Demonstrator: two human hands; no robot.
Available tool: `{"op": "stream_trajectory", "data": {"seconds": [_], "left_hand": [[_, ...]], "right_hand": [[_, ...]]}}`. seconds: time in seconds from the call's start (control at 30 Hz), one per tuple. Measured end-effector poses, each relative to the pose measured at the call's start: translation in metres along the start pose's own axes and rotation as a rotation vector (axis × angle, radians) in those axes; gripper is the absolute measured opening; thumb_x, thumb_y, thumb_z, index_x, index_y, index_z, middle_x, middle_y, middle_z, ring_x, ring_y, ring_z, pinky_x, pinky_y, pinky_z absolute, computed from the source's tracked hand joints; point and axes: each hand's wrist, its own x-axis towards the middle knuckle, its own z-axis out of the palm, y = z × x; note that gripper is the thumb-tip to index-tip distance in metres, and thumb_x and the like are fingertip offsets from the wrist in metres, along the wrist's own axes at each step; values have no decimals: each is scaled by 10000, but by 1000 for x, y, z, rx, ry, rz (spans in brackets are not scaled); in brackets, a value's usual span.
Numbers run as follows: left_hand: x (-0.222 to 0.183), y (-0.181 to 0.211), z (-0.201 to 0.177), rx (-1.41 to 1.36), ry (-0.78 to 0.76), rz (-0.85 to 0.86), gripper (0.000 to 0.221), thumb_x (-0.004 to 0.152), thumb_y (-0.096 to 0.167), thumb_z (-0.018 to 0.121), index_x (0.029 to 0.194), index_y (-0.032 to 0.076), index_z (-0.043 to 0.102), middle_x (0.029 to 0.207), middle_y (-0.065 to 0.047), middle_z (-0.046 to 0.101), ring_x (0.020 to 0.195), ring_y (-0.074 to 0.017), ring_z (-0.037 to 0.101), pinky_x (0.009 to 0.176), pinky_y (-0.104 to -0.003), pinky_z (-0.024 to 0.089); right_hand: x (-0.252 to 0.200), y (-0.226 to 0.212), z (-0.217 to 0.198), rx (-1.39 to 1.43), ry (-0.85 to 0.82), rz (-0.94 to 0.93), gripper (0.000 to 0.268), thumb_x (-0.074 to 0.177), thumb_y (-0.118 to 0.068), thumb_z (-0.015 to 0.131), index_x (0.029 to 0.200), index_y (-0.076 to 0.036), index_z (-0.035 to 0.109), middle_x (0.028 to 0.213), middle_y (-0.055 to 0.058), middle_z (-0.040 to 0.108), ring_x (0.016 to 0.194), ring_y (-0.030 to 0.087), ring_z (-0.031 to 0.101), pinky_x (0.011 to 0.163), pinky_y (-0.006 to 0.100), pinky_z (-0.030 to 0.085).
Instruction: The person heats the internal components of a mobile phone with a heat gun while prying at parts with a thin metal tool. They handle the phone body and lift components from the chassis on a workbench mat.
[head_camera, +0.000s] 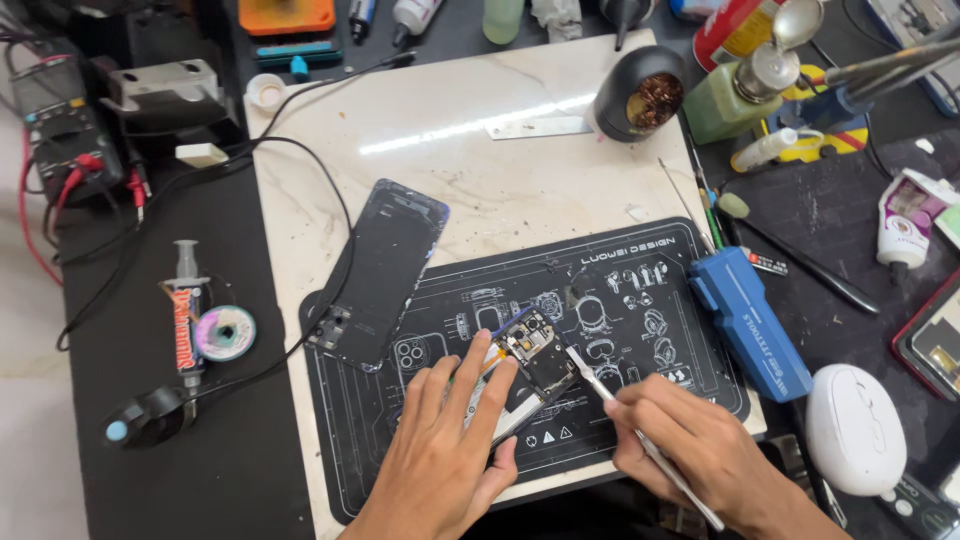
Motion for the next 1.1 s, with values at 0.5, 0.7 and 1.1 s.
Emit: {"op": "stream_trajectory", "data": {"seconds": [0.5, 0.7, 1.1], "left_hand": [[0, 3, -6, -33, -16, 10, 720, 832, 206, 741, 1441, -43, 449, 1531, -328, 342, 1248, -488, 432, 1040, -585, 355], [-1, 2, -9, -41, -23, 3, 719, 831, 203, 741, 1436, -50, 445, 1536, -323, 341, 1242, -478, 432, 1047, -578, 349], [-1, 1, -5, -48, -9, -13, 718, 830, 210, 751, 1430, -48, 451, 1532, -306, 353, 1242, -452, 440, 1038, -560, 362]], "right_hand": [[3, -4, 0, -17, -22, 28, 254, 721, 55, 777, 918, 24, 618, 863, 123, 670, 685, 240, 699, 573, 313, 567], [0, -7, -1, -32, -7, 2, 219, 745, 45, 757, 908, 12, 614, 863, 103, 665, 700, 215, 711, 574, 299, 576], [10, -3, -2, 3, -39, 9, 231, 757, 27, 779, 885, 15, 588, 842, 115, 640, 664, 243, 673, 546, 334, 548]]}}
